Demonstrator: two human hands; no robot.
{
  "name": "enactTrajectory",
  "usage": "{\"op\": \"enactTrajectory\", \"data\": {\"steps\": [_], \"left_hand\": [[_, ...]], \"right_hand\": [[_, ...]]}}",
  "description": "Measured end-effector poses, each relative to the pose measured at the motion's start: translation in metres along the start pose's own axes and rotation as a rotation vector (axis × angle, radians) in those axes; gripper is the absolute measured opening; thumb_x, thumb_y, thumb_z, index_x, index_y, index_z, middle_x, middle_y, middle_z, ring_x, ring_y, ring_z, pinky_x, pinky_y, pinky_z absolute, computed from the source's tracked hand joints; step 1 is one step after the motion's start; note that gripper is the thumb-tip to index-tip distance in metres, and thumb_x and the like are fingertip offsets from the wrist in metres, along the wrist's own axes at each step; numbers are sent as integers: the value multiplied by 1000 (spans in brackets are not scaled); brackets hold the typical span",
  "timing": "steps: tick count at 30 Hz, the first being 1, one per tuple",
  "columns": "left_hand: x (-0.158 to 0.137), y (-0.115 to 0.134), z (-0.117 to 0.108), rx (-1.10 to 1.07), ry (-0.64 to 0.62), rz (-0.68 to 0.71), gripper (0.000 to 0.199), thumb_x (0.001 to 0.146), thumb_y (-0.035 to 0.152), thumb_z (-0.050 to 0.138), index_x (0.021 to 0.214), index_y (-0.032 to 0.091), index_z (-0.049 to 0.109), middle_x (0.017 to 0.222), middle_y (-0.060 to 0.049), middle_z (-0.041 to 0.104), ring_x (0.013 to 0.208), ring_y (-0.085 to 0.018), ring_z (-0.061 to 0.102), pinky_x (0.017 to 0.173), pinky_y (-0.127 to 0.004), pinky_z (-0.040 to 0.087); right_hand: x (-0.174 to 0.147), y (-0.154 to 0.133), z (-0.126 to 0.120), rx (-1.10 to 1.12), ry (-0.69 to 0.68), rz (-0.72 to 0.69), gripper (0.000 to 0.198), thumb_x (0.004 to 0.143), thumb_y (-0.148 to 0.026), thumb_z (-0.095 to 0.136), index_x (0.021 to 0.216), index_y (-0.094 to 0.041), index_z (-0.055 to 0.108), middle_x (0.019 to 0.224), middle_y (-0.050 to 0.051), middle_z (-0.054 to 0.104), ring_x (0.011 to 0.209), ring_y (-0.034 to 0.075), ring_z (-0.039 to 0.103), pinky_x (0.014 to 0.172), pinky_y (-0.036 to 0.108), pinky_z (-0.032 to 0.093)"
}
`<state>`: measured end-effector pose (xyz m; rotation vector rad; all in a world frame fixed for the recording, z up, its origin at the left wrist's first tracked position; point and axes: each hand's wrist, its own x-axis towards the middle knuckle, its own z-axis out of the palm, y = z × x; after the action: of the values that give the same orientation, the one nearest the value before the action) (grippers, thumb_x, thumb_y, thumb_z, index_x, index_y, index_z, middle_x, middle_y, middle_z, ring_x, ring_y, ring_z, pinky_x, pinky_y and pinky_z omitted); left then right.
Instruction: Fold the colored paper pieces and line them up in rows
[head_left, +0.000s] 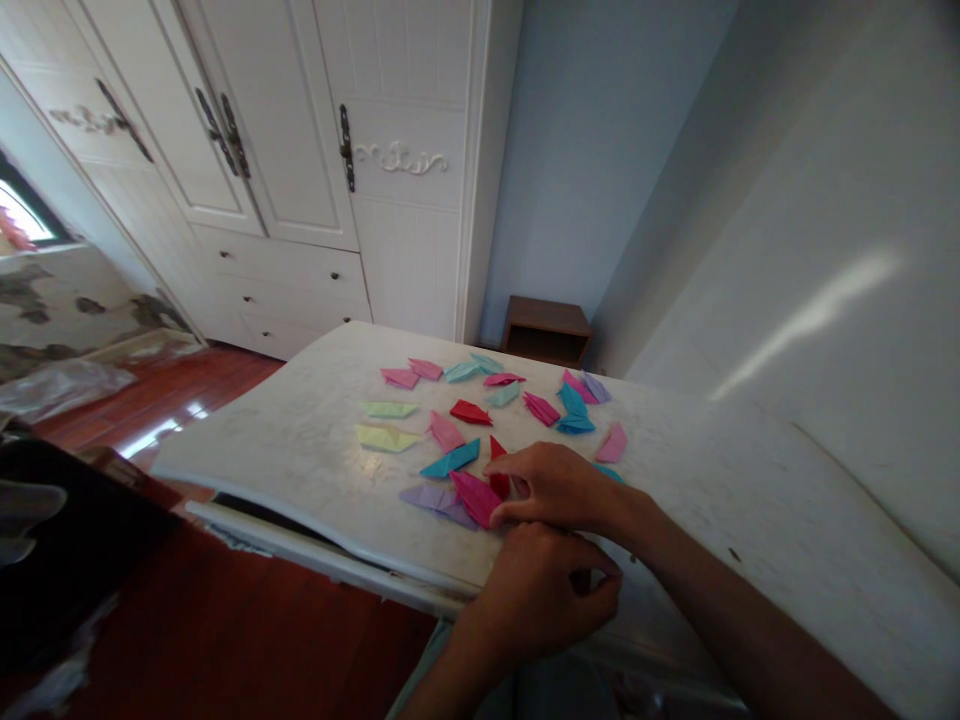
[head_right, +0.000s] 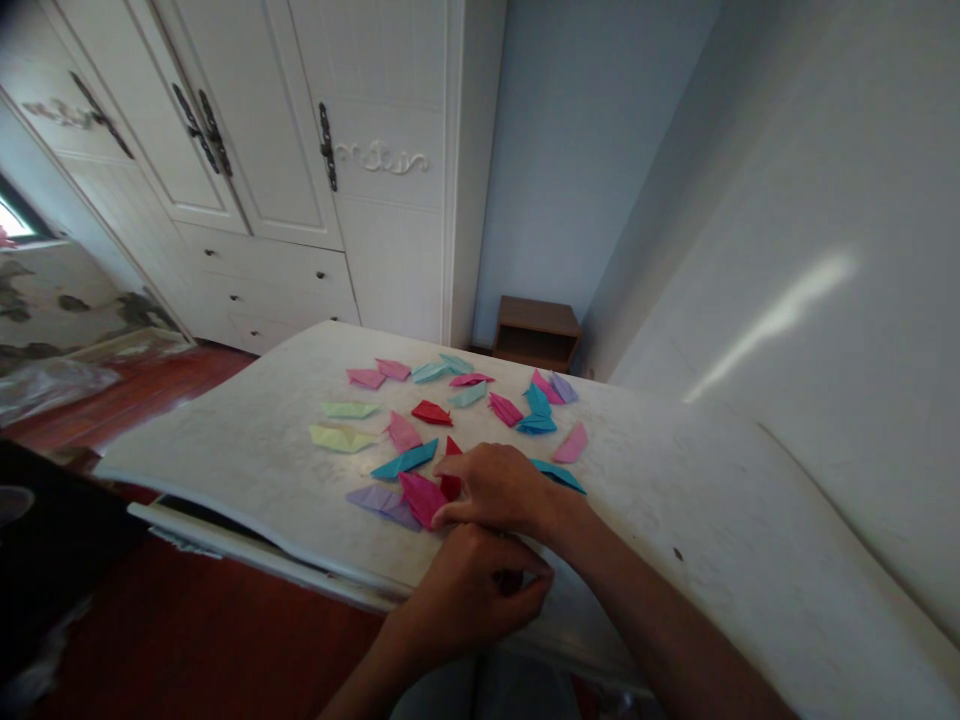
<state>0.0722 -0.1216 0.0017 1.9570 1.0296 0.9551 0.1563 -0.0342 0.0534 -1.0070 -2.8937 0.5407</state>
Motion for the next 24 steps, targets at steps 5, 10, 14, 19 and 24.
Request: {"op": "enactTrajectory", "data": {"steps": [5,10,14,19,24], "left_hand": [[0,0,0,-15,13,-7,15,71,11,61,66,16,74,51,2,61,44,-7,43,48,-23,27],[-1,0,0,-22,2,-22,15,73,13,61,64,15,72,52,1,62,47,-8,46,49,-23,29],[0,0,-1,-20,-3,-36,16,76,15,60,66,15,73,52,1,62,45,-8,44,48,-23,28],[-1,0,0,-29,21,-43,17,76,17,61,66,15,73,52,0,62,46,-8,45,48,-23,28],[-3,-1,2,-66,14,-60,19,79,20,59,80,16,77,58,-1,67,49,-9,51,49,-22,32]], "right_hand": [[-1,1,1,93,-28,-38,21,79,-39,73,88,-20,70,70,-1,65,63,13,54,57,23,31],[-2,1,1,183,-34,-19,19,80,-35,73,92,-20,72,71,-1,67,62,12,55,58,22,33],[-2,2,2,231,-19,-43,16,77,-32,75,83,-18,71,65,-3,62,60,10,52,56,21,32],[-6,6,4,283,28,4,16,73,-27,77,84,-17,70,60,-5,55,56,9,48,54,20,32],[-11,8,6,361,57,-18,6,81,-18,67,83,-18,73,60,-5,57,56,9,50,55,19,35]]}}
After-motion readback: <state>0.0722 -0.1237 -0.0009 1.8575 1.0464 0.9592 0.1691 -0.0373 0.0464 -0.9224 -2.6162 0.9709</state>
